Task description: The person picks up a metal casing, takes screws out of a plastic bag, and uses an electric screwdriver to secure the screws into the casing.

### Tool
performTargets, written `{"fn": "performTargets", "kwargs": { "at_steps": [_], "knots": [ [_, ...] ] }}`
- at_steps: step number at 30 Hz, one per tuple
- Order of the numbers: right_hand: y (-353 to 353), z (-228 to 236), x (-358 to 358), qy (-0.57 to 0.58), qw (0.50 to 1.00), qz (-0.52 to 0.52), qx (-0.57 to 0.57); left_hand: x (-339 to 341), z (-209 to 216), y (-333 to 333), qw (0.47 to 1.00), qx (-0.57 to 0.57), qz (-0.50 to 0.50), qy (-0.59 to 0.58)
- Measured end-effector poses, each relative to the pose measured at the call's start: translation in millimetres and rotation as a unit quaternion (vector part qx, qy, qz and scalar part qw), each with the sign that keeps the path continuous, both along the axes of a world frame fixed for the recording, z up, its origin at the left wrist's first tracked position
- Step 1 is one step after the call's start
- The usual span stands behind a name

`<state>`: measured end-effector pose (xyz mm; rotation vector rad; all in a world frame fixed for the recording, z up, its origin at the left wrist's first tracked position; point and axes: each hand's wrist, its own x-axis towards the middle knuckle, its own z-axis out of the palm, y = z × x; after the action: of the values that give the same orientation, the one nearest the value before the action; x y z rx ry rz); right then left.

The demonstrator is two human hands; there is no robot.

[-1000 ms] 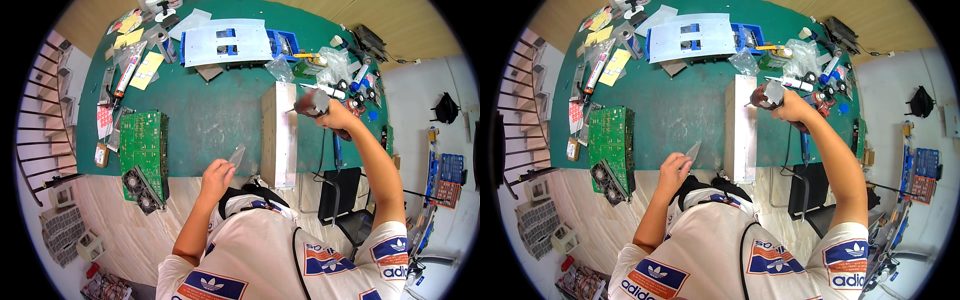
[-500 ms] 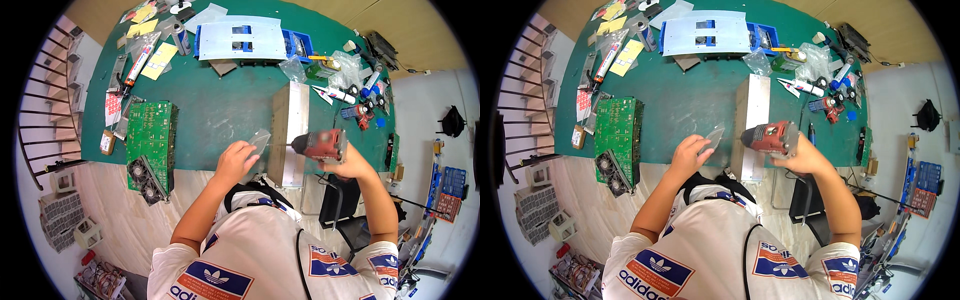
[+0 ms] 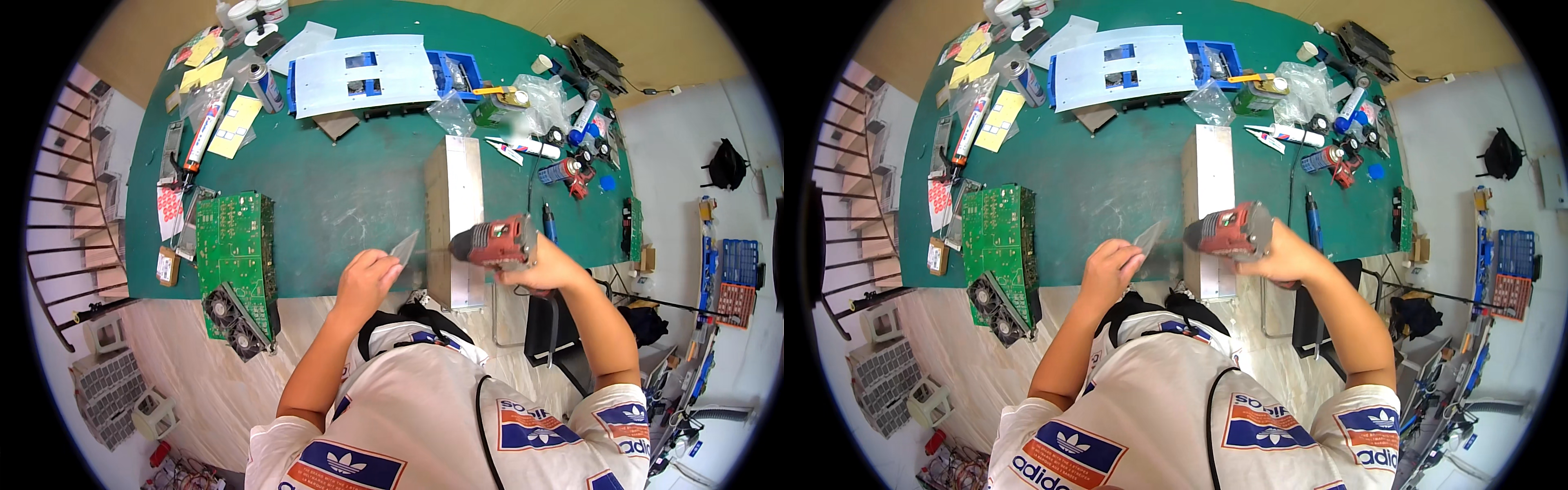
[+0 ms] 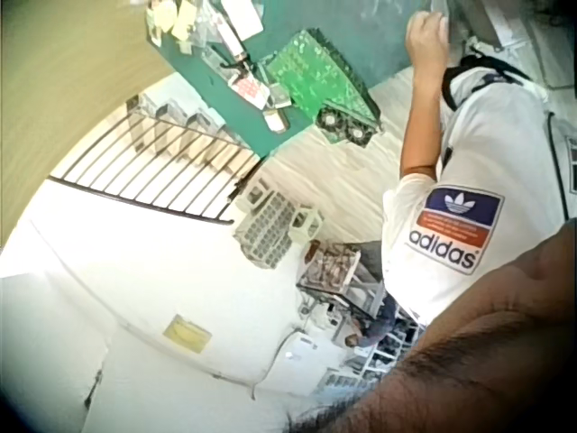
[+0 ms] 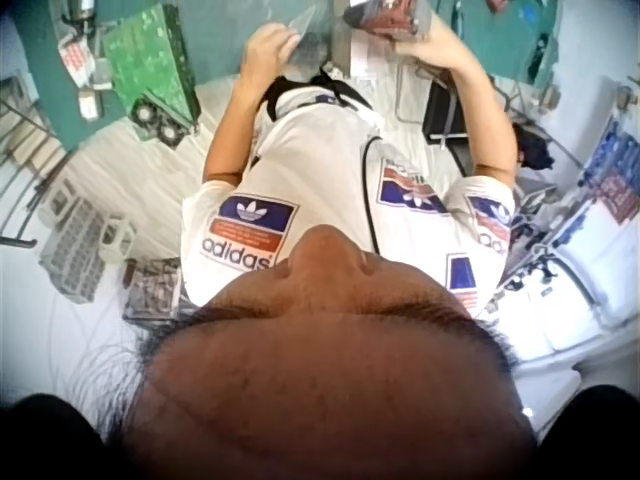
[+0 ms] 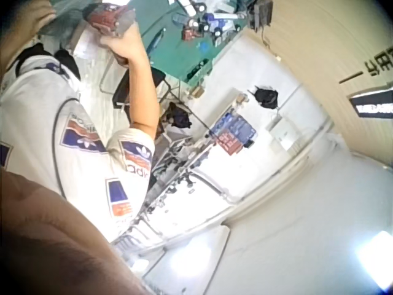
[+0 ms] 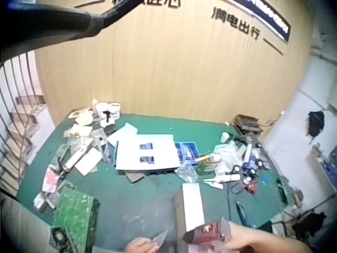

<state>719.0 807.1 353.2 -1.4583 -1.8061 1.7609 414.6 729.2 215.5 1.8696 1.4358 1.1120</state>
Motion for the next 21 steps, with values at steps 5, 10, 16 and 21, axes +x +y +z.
{"fn": "performTargets", "kwargs": {
  "at_steps": [5, 10, 16, 21],
  "knots": [
    [65.1, -15.0, 25.7, -0.052, 0.991, -0.091, 0.083, -22.3, -9.4, -13.9, 0.999, -0.023, 0.014, 0.024],
    [135.2, -38.5, 29.0, -0.099, 0.979, -0.158, 0.084, -35.6, -10.2, -28.1, 0.997, -0.060, 0.021, 0.032],
    [162.4, -71.5, 44.9, -0.132, 0.975, -0.158, 0.080, -42.2, -15.3, -36.0, 0.996, -0.079, 0.037, 0.036],
    [160.6, -78.1, 41.9, -0.133, 0.973, -0.168, 0.084, -41.3, -17.1, -33.6, 0.995, -0.087, 0.034, 0.028]
  ]
}}
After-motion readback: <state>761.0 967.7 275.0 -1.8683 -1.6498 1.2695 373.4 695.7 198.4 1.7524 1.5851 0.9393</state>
